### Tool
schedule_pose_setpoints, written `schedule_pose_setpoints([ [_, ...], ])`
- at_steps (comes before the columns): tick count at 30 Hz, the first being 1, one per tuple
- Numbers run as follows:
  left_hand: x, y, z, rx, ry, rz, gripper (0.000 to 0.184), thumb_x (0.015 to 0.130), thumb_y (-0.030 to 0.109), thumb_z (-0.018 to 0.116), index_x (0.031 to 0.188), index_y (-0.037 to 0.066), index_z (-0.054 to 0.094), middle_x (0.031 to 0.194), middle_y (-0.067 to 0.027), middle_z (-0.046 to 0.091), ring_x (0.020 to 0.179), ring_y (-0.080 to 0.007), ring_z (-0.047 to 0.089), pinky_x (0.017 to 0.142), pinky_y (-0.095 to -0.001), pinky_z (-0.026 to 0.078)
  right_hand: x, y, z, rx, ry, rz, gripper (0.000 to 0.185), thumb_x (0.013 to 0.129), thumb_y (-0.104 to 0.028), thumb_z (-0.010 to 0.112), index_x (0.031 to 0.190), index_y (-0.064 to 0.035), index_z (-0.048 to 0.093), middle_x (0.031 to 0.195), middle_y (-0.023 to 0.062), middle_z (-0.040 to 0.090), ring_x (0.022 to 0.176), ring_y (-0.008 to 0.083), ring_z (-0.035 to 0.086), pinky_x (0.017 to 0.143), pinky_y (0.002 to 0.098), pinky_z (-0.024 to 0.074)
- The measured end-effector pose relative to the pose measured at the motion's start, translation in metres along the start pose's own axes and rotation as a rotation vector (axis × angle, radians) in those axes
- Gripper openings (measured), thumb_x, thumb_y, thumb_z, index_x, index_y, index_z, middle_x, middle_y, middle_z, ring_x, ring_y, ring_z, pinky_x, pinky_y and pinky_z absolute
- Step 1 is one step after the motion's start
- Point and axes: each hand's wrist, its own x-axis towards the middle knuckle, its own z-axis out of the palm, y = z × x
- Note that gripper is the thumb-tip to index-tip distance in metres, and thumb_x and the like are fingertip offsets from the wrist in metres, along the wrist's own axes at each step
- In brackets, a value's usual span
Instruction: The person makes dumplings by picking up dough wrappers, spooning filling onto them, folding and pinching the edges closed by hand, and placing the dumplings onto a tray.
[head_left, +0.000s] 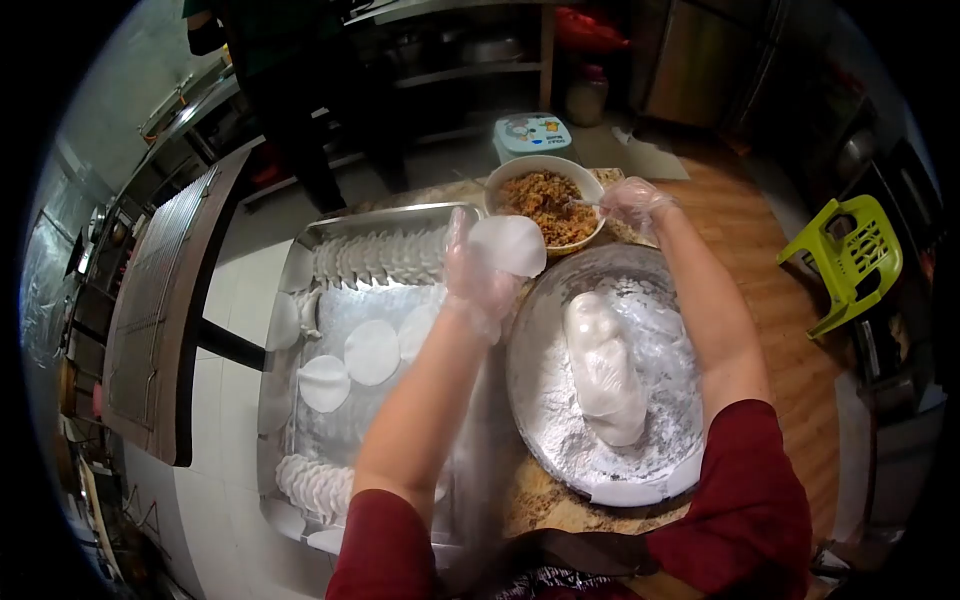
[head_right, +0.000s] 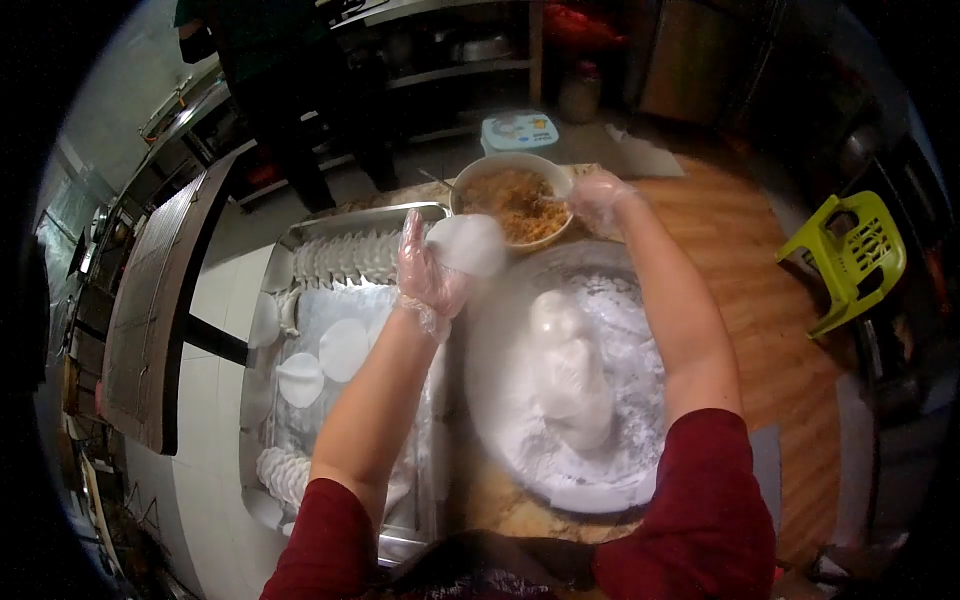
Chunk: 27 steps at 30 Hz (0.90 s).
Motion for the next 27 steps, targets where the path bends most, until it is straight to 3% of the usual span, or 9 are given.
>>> schedule_pose_setpoints([
  [9,0.040,-0.016,0.002,0.085,-0.055,-0.007,0.070,0.098,0.055,0.035,0.110,-0.012,0.047,0.097,-0.0200,0.056,0.089,-0.0348,0.059,0.077,-0.0474,0.052,-0.017,0.016,-0.005,0.443,-0.085,0.044,0.005,0.071,-0.013,0.066,0.076,-0.0098,0.067,0.062,0.0008,0.049,0.050,0.0120,0.040,0.043,0.0286,0.0294],
  [13,0.063,-0.021,-0.004,0.072,-0.085,-0.029,0.072,0.097,0.058,0.034,0.114,-0.011,0.046,0.096,-0.0188,0.056,0.085,-0.0344,0.058,0.074,-0.0481,0.053,-0.013,0.023,-0.004,0.410,-0.068,-0.026,0.012,0.074,-0.018,0.067,0.076,-0.0064,0.069,0.056,-0.0026,0.049,0.046,0.0103,0.041,0.044,0.0271,0.0315],
  [14,0.068,-0.024,-0.004,0.093,-0.072,-0.022,0.073,0.097,0.059,0.033,0.115,-0.010,0.046,0.097,-0.0188,0.056,0.085,-0.0343,0.058,0.074,-0.0484,0.053,0.009,0.041,-0.001,0.302,-0.090,-0.513,0.014,0.078,-0.018,0.065,0.077,-0.0047,0.069,0.058,0.0004,0.053,0.051,0.0123,0.047,0.048,0.0283,0.0374],
  [16,0.072,-0.030,0.002,0.046,-0.077,0.004,0.071,0.097,0.059,0.032,0.117,-0.008,0.045,0.099,-0.0185,0.055,0.084,-0.0334,0.057,0.073,-0.0483,0.053,0.006,0.038,0.006,0.177,-0.114,-0.999,0.016,0.081,-0.018,0.063,0.078,-0.0031,0.068,0.061,0.0035,0.057,0.056,0.0144,0.054,0.053,0.0294,0.0432],
  [18,0.075,-0.032,0.003,-0.023,-0.092,0.028,0.069,0.098,0.058,0.031,0.118,-0.007,0.044,0.101,-0.0182,0.055,0.084,-0.0327,0.056,0.072,-0.0479,0.054,-0.055,0.003,0.033,-0.169,0.365,-0.642,0.019,0.087,-0.018,0.059,0.083,-0.0020,0.067,0.069,0.0128,0.063,0.067,0.0211,0.062,0.064,0.0322,0.0490],
  [20,0.081,-0.033,-0.004,-0.089,-0.183,0.058,0.076,0.097,0.061,0.025,0.129,-0.006,0.044,0.126,-0.0237,0.049,0.113,-0.0364,0.050,0.105,-0.0493,0.036,-0.072,0.001,0.048,-0.240,0.455,-0.723,0.018,0.088,-0.020,0.060,0.089,-0.0039,0.067,0.073,0.0185,0.063,0.070,0.0269,0.065,0.064,0.0365,0.0494],
  [22,0.077,-0.032,-0.002,-0.089,-0.107,0.065,0.076,0.097,0.060,0.025,0.130,-0.005,0.043,0.127,-0.0239,0.048,0.114,-0.0366,0.049,0.106,-0.0501,0.036,-0.081,-0.001,0.052,-0.394,0.604,-0.897,0.017,0.087,-0.019,0.057,0.087,-0.0035,0.065,0.080,0.0193,0.064,0.077,0.0370,0.063,0.069,0.0447,0.0503],
  [24,0.070,-0.030,0.001,-0.087,-0.030,0.069,0.075,0.097,0.060,0.025,0.131,-0.005,0.042,0.128,-0.0241,0.047,0.115,-0.0368,0.048,0.107,-0.0508,0.035,-0.079,0.000,0.052,-0.375,0.632,-0.871,0.016,0.088,-0.019,0.057,0.088,-0.0048,0.065,0.080,0.0187,0.065,0.076,0.0352,0.064,0.068,0.0421,0.0504],
  [27,0.062,-0.024,0.005,-0.004,-0.034,0.085,0.072,0.099,0.058,0.023,0.123,-0.008,0.043,0.111,-0.0225,0.054,0.100,-0.0355,0.055,0.089,-0.0528,0.049,-0.053,0.008,0.040,-0.525,0.690,-0.809,0.015,0.089,-0.018,0.055,0.086,-0.0065,0.064,0.079,0.0180,0.064,0.074,0.0344,0.064,0.067,0.0425,0.0509],
])
